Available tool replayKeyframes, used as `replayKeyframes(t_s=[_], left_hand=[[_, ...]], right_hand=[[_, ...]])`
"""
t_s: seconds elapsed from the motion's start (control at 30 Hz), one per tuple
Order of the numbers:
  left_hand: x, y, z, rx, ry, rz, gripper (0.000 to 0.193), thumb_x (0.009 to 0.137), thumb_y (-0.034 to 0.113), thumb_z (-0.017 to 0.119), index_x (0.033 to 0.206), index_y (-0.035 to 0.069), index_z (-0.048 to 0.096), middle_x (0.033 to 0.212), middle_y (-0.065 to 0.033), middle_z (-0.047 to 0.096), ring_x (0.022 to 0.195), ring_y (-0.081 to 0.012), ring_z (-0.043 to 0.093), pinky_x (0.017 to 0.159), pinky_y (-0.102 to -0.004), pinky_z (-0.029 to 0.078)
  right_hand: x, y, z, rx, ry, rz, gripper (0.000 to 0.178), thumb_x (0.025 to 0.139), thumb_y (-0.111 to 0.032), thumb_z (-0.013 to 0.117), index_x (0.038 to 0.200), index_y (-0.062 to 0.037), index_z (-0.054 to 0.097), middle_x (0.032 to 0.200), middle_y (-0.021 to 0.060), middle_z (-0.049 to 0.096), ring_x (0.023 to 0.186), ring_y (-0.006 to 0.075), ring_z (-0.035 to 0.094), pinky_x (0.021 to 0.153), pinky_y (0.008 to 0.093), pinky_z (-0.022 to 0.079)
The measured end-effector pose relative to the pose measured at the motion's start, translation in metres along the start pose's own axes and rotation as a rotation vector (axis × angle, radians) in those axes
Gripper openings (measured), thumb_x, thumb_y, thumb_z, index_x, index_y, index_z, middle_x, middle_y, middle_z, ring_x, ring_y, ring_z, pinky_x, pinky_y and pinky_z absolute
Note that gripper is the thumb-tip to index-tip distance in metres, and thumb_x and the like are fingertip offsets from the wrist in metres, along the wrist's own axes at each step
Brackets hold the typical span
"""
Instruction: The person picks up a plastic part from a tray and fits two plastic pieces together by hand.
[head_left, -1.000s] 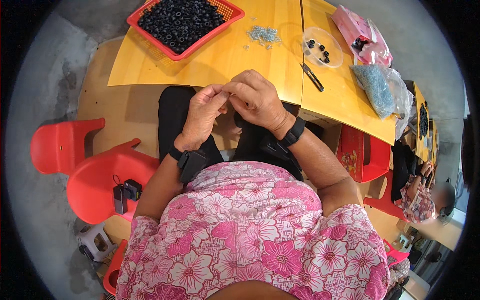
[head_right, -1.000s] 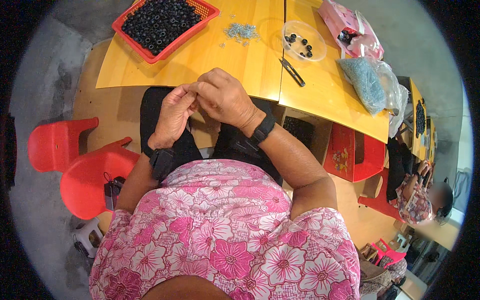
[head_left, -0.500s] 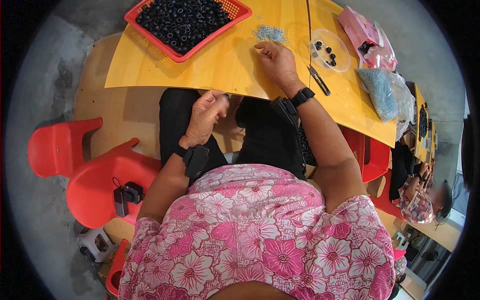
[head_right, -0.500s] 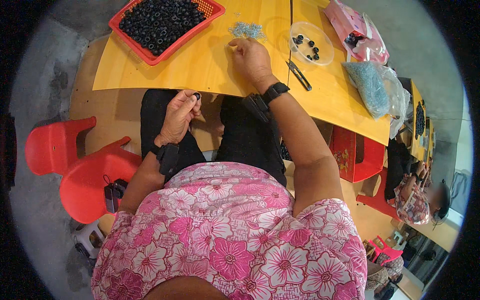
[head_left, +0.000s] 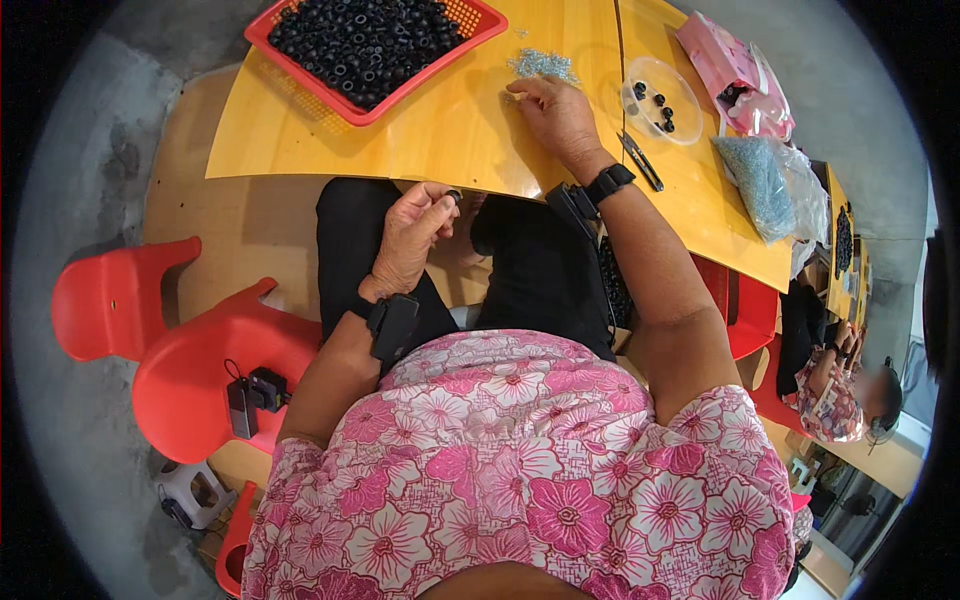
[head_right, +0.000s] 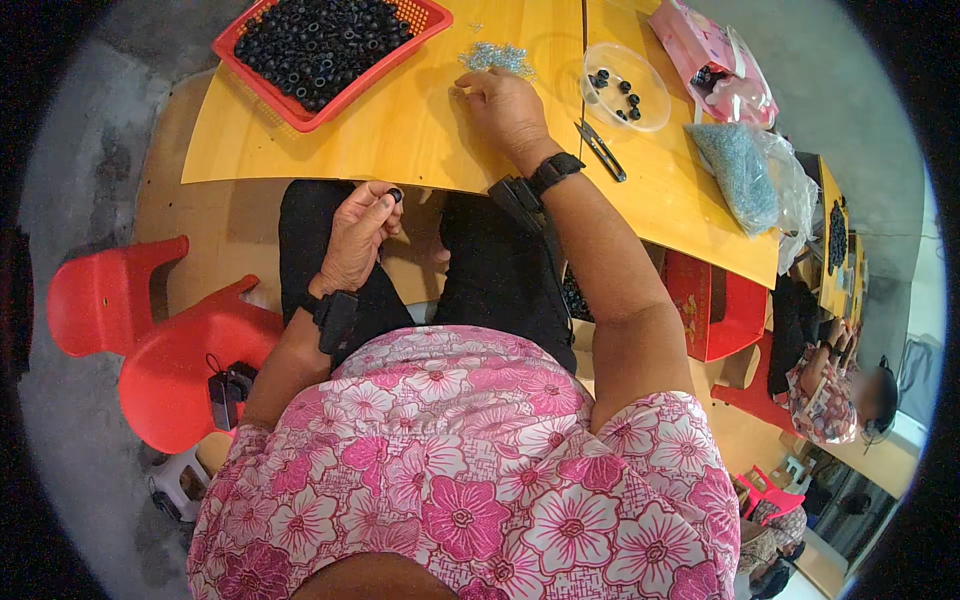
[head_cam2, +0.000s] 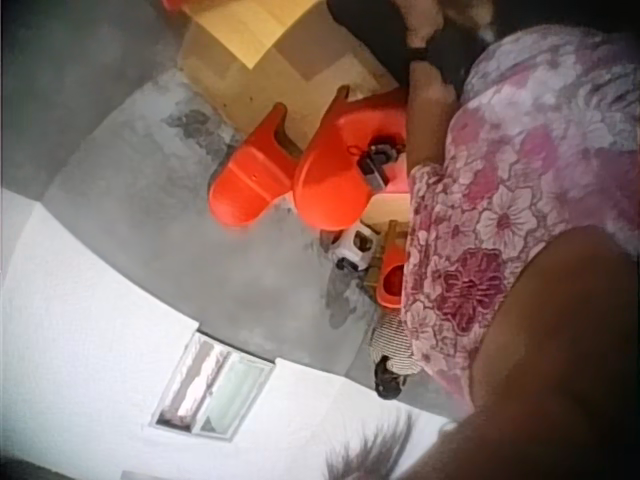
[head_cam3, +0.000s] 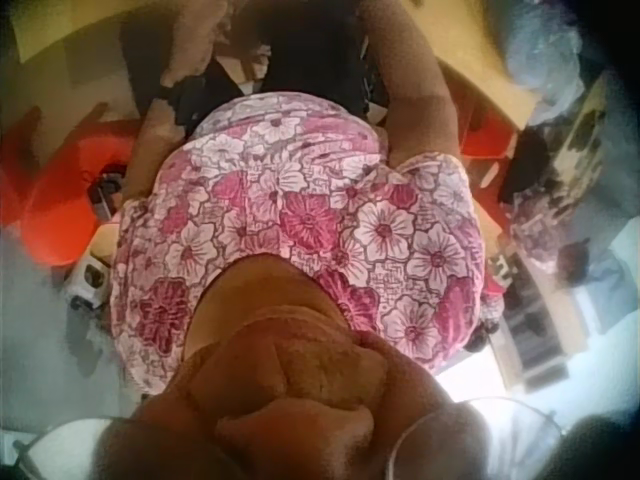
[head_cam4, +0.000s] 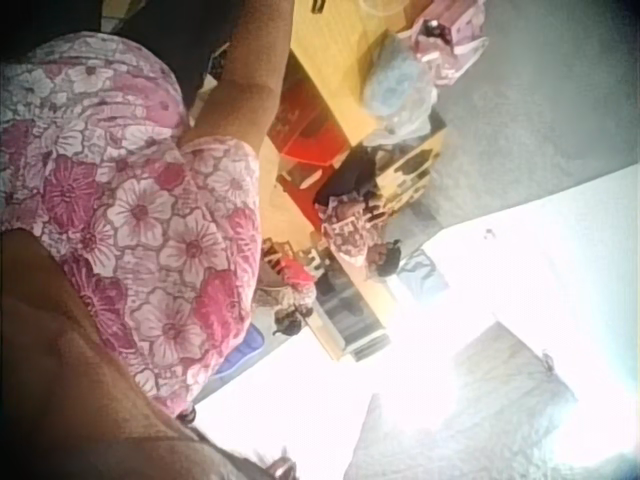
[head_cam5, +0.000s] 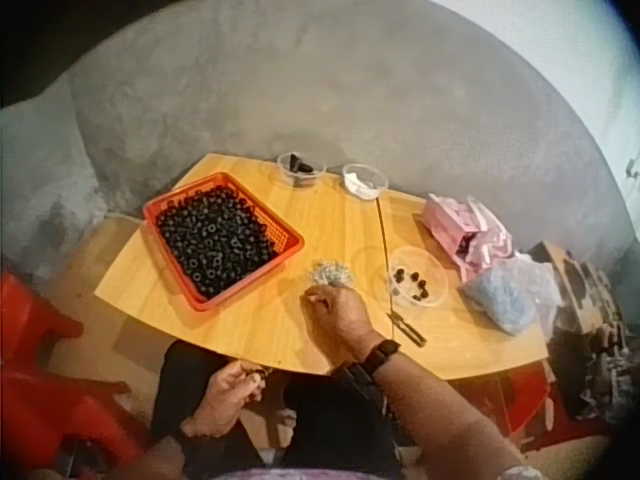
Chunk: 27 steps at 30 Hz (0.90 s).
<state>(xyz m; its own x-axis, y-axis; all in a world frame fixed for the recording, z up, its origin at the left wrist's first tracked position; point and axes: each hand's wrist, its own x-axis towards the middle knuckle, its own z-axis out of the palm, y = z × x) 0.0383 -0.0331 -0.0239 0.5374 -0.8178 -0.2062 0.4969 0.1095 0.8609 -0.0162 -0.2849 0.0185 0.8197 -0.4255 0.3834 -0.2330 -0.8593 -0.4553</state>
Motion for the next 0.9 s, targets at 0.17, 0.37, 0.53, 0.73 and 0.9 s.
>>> replayKeyframes(t_s=[0.17, 0.37, 0.53, 0.73, 0.9], left_hand=[[-0.002, 0.001, 0.001, -0.008, 0.017, 0.007, 0.014, 0.091, 0.020, 0.059, 0.098, 0.007, 0.059, 0.081, 0.0044, 0.059, 0.065, -0.0021, 0.050, 0.057, -0.0159, 0.037], [-0.002, 0.000, 0.001, -0.016, 0.004, 0.001, 0.015, 0.091, 0.018, 0.058, 0.099, 0.006, 0.059, 0.080, 0.0035, 0.059, 0.065, -0.0027, 0.050, 0.057, -0.0160, 0.037], [-0.001, 0.000, 0.002, -0.011, 0.003, 0.008, 0.015, 0.091, 0.018, 0.058, 0.100, 0.005, 0.059, 0.080, 0.0035, 0.058, 0.065, -0.0027, 0.049, 0.058, -0.0163, 0.038], [-0.001, 0.000, 0.002, -0.017, 0.005, 0.004, 0.016, 0.091, 0.018, 0.058, 0.100, 0.005, 0.059, 0.079, 0.0033, 0.058, 0.065, -0.0028, 0.049, 0.058, -0.0164, 0.038], [-0.002, 0.002, 0.003, -0.012, 0.003, 0.013, 0.015, 0.091, 0.018, 0.058, 0.099, 0.004, 0.059, 0.079, 0.0032, 0.057, 0.064, -0.0029, 0.049, 0.059, -0.0165, 0.038]], right_hand=[[0.001, -0.005, -0.001, -0.073, -0.036, -0.059, 0.018, 0.082, -0.012, 0.057, 0.095, -0.0135, 0.070, 0.081, 0.0112, 0.061, 0.073, 0.0319, 0.061, 0.067, 0.0380, 0.050], [0.006, -0.001, -0.001, -0.097, -0.056, -0.098, 0.019, 0.082, -0.010, 0.056, 0.094, -0.0140, 0.070, 0.082, 0.0113, 0.062, 0.074, 0.0320, 0.061, 0.068, 0.0379, 0.051], [0.007, 0.008, 0.000, -0.073, -0.061, -0.101, 0.020, 0.082, -0.008, 0.056, 0.094, -0.0138, 0.070, 0.084, 0.0122, 0.063, 0.076, 0.0319, 0.062, 0.069, 0.0371, 0.051], [0.010, 0.009, 0.000, -0.093, -0.065, -0.146, 0.019, 0.082, -0.008, 0.057, 0.094, -0.0129, 0.070, 0.083, 0.0120, 0.063, 0.076, 0.0316, 0.062, 0.068, 0.0365, 0.051], [0.011, 0.010, 0.000, -0.067, -0.081, -0.162, 0.018, 0.082, -0.009, 0.058, 0.095, -0.0148, 0.070, 0.080, 0.0113, 0.062, 0.075, 0.0311, 0.061, 0.067, 0.0365, 0.051]])
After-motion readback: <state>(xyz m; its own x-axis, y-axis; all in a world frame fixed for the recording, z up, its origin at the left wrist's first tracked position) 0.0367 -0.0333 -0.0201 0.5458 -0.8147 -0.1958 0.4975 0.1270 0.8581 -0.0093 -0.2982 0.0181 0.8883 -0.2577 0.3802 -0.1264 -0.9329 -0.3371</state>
